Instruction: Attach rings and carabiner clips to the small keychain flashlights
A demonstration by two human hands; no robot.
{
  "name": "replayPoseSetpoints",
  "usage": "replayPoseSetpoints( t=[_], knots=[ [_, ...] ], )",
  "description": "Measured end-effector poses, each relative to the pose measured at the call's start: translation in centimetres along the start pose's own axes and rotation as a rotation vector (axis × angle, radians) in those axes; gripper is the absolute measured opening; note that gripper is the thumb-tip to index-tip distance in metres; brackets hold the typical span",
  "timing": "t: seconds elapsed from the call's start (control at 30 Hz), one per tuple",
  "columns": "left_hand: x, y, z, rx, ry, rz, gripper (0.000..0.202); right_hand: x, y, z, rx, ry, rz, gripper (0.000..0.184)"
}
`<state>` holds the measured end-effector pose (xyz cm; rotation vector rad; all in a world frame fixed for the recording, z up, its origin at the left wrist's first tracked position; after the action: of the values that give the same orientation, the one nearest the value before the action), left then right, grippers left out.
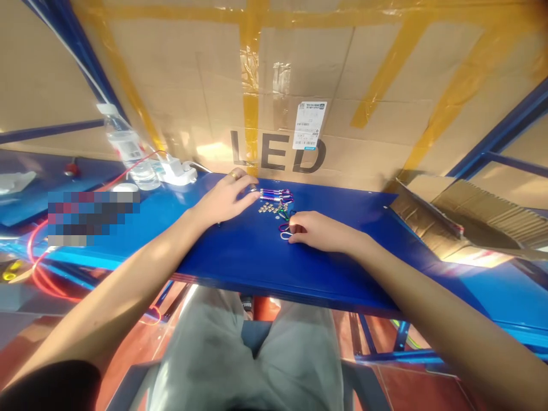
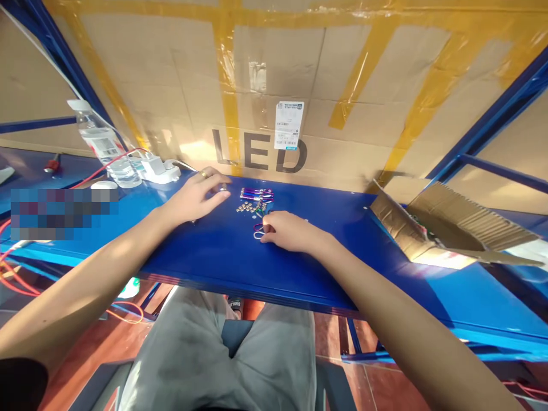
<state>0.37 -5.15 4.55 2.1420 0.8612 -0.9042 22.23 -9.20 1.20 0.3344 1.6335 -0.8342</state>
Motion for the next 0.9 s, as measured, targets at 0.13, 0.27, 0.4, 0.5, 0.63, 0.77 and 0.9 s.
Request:
replayPoseSetpoints(
  t=[0.13,0.27,0.4,0.5,0.63,0.77,0.9],
  knots=[
    [0.8,1.0,-0.5,0.062,0.000,0.055,0.038,0.1,0.4,-0.1,0.112,0.022,-0.013,0.016],
    [1.9,1.4,-1.3,0.077,-0.007,0.143,0.034,-1.2,0.2,-0.6,0.051,0.015,-0.093,0.026],
    [3.0,0.7,-3.4,-0.130,-0.060,0.433,0.025,-3.3,0.5,-1.9,-0.036,0.089,-0.398,0.018],
    [4.1,-0.5,-5.2,-0.429,-0.094,0.866,0.015,-4.4,1.5,-2.6,-0.086,0.334,-0.486,0.026],
    [5.6,-0.8,-6.1,-0.705,-0.232,1.401,0.014,-3.2,3.0,-2.6,-0.016,0.479,-0.423,0.031],
    [6.3,-0.9,-4.6,-0.789,-0.364,1.393,0.017,-2.0,3.0,-2.3,0.004,0.473,-0.402,0.030],
    [6.1,-1.5,-3.4,-0.718,-0.344,1.087,0.016,-1.9,2.8,-2.4,0.019,0.472,-0.391,0.011]
  ],
)
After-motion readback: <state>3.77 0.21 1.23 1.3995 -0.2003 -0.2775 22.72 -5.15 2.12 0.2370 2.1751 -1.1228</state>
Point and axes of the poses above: each hand's wrist, its own z-axis away from the middle knuckle, its own x-axis out of the palm, y = z × x, the point moved 5 cm from there along -z, towards the middle knuckle, and after that the axes turned 14 degrees about -x, right-handed, at the moved point
